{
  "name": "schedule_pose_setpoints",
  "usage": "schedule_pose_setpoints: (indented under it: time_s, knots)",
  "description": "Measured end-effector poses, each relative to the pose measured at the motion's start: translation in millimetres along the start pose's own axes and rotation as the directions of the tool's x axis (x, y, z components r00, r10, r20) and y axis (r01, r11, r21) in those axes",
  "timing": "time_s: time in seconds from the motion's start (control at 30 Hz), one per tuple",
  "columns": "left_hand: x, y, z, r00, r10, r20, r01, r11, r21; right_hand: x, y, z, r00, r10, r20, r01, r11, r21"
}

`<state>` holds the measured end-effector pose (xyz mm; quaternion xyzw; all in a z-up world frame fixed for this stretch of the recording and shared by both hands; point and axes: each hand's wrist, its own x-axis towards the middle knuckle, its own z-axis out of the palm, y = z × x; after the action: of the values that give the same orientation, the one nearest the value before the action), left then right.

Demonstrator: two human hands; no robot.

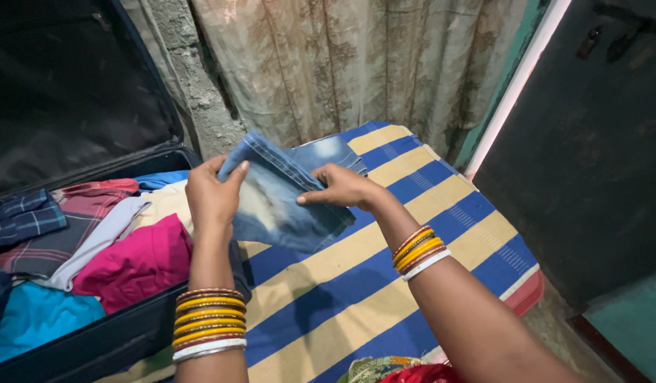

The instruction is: The person opens a suitcase, removes several items of clothing, and folds a striped shirt, a pair of jeans, and a pink garment by hand on a bed.

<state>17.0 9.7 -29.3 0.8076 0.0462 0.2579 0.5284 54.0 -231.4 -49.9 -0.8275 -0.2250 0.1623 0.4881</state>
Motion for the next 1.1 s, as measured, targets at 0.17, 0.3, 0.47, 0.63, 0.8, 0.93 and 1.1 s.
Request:
schedule_pose_setpoints:
  time_s: [0.17, 0.3, 0.47, 0.63, 0.8, 0.93, 1.1]
  knots:
    - [-1, -62, 24, 0.909, 0.302, -0.287, -0.291, 0.953, 0.083, 14, 8, -7, 0.993, -0.119, -0.016, 0.119, 0.993, 0.006]
    - [-12, -87, 45, 0.97, -0.242, -0.038, 0.222, 0.935, -0.276, 12, -1, -3, 0.971, -0.172, -0.164, 0.089, 0.903, -0.421]
    - [-39, -47, 57, 0.62, -0.465, 0.632, 0.782, 0.304, -0.544, 6, -28, 7, 0.859, -0.375, -0.348, 0.139, 0.826, -0.546]
    - [-38, -31, 55, 0.798, -0.146, 0.585, 0.585, -0.046, -0.81, -3, -44, 8, 0.83, -0.512, 0.223, 0.558, 0.761, -0.33]
    - [-39, -47, 53, 0.886, -0.111, 0.451, 0.436, -0.134, -0.89, -1, -53, 1, 0.94, -0.339, -0.029, 0.327, 0.924, -0.2]
    - [-40, -38, 61, 0.855, -0.077, 0.513, 0.499, -0.148, -0.854, 21, -44, 33, 0.766, -0.557, -0.321, 0.509, 0.831, -0.226]
    - [-39, -25, 58, 0.851, 0.034, 0.524, 0.507, -0.316, -0.802, 28, -31, 75, 0.855, -0.44, -0.273, 0.254, 0.816, -0.519]
